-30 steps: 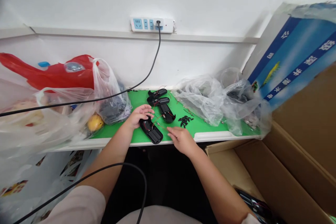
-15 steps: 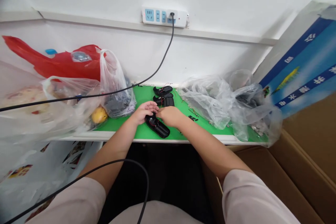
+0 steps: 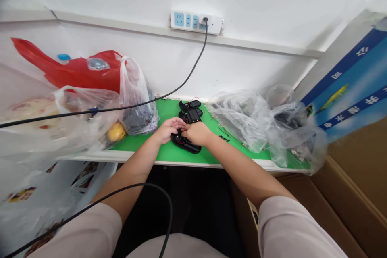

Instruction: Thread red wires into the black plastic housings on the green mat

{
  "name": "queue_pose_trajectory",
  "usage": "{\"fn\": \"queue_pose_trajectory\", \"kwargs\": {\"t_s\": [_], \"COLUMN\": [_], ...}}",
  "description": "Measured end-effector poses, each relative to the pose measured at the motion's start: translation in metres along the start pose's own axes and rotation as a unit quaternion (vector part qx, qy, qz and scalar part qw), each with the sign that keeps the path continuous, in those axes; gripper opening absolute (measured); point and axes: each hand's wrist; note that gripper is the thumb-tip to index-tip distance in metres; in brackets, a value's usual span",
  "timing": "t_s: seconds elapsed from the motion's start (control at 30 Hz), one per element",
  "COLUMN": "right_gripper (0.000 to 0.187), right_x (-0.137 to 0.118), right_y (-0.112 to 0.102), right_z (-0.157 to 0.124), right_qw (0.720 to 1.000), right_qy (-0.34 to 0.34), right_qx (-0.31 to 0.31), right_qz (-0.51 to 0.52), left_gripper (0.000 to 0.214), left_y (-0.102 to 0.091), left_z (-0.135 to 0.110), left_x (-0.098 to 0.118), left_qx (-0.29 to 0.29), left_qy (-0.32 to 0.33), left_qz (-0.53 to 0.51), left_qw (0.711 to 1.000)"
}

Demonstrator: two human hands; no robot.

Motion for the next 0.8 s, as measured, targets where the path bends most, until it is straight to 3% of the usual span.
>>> {"fn": "queue_pose_trajectory", "kwargs": {"t_s": [0.23,0.5,0.63,0.8], "right_gripper": [0.027,0.021,0.016,0.015], "right_x": [-0.007,-0.024,-0.026,-0.021], "right_y": [0.015,0.038,0.036,0.032], "right_z": [-0.004,-0.002,0.0,0.0], "right_qw": [0.993,0.936,0.909,0.898], "right_qy": [0.037,0.224,0.278,0.289], "right_qx": [0.097,0.243,0.267,0.259], "right_qz": [0.061,0.123,0.158,0.206], "left_gripper": [0.043,0.031,0.039,0.044], "left_y": [-0.001,0.0,-0.001,0.0], "left_z": [-0.002,-0.004,-0.003,-0.004], "left_x": [0.004,0.005,0.002,0.0], "left_qx": [0.002,0.054,0.042,0.01], "left_qy": [0.0,0.01,0.016,0.022], "left_qz": [-0.029,-0.046,-0.017,0.033], "left_qw": [1.0,0.997,0.999,0.999]}}
Point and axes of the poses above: each hand's wrist, its own z-axis towards the middle knuckle, its own y-axis out of the palm, x = y × z, and after that the axes turned 9 degrees about z, right-handed
